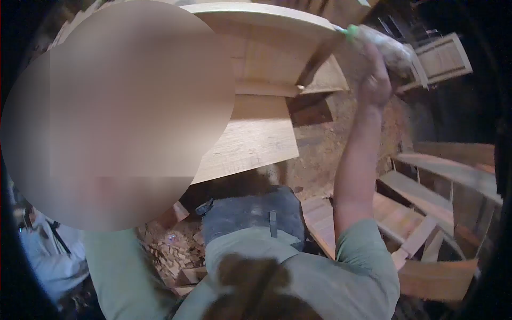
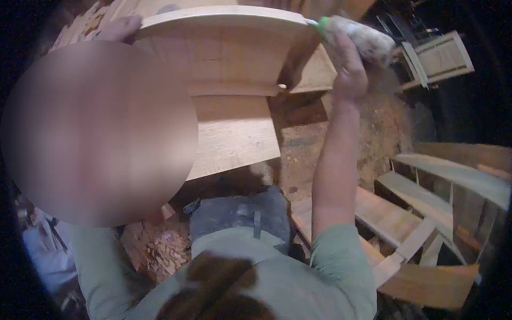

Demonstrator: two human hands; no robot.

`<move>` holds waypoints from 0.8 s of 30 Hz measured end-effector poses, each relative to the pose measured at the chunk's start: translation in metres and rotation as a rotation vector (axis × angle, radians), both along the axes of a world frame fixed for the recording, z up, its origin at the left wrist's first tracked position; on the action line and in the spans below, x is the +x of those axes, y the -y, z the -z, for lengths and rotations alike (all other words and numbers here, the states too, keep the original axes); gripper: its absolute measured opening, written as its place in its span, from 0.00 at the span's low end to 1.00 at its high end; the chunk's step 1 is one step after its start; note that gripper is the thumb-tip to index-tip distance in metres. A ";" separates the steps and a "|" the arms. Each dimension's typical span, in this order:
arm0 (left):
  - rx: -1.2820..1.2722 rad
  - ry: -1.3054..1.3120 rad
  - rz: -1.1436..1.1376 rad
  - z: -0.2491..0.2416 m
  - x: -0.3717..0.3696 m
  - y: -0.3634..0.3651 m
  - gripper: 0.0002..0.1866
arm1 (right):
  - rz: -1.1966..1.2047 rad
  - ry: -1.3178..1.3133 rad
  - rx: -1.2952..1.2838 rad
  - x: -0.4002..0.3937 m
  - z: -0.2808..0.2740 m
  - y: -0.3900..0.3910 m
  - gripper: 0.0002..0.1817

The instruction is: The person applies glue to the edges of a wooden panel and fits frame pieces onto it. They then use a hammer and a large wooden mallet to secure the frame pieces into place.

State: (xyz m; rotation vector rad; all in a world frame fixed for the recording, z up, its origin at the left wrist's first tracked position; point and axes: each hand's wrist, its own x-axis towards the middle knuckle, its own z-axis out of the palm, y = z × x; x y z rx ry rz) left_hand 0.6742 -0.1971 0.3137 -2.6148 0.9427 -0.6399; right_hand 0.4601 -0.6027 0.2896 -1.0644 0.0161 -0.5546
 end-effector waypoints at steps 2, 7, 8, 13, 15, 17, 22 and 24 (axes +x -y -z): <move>-0.023 0.004 -0.004 -0.004 -0.012 0.010 0.07 | 0.409 0.047 -0.450 -0.001 -0.009 -0.018 0.13; -0.210 -0.082 -0.088 -0.007 -0.016 0.012 0.05 | 0.514 0.054 -0.452 0.014 -0.004 -0.014 0.12; -0.207 -0.082 -0.086 -0.007 -0.016 0.012 0.05 | 0.534 0.061 -0.450 0.017 -0.003 -0.013 0.12; -0.082 0.048 0.043 -0.002 0.000 0.000 0.06 | 0.484 0.119 -0.472 0.015 -0.003 -0.020 0.10; -0.098 0.020 0.027 -0.001 -0.001 0.000 0.06 | 0.476 0.064 -0.384 0.013 -0.011 -0.027 0.11; -0.112 -0.003 0.013 -0.004 -0.010 0.007 0.06 | 0.410 0.191 -0.360 0.016 -0.016 -0.034 0.11; -0.109 0.044 -0.013 -0.005 -0.013 0.009 0.04 | 0.267 0.178 -0.192 0.024 0.007 -0.003 0.25; -0.042 -0.029 -0.071 -0.012 -0.009 0.009 0.16 | 0.463 0.078 -0.383 0.023 0.011 -0.004 0.12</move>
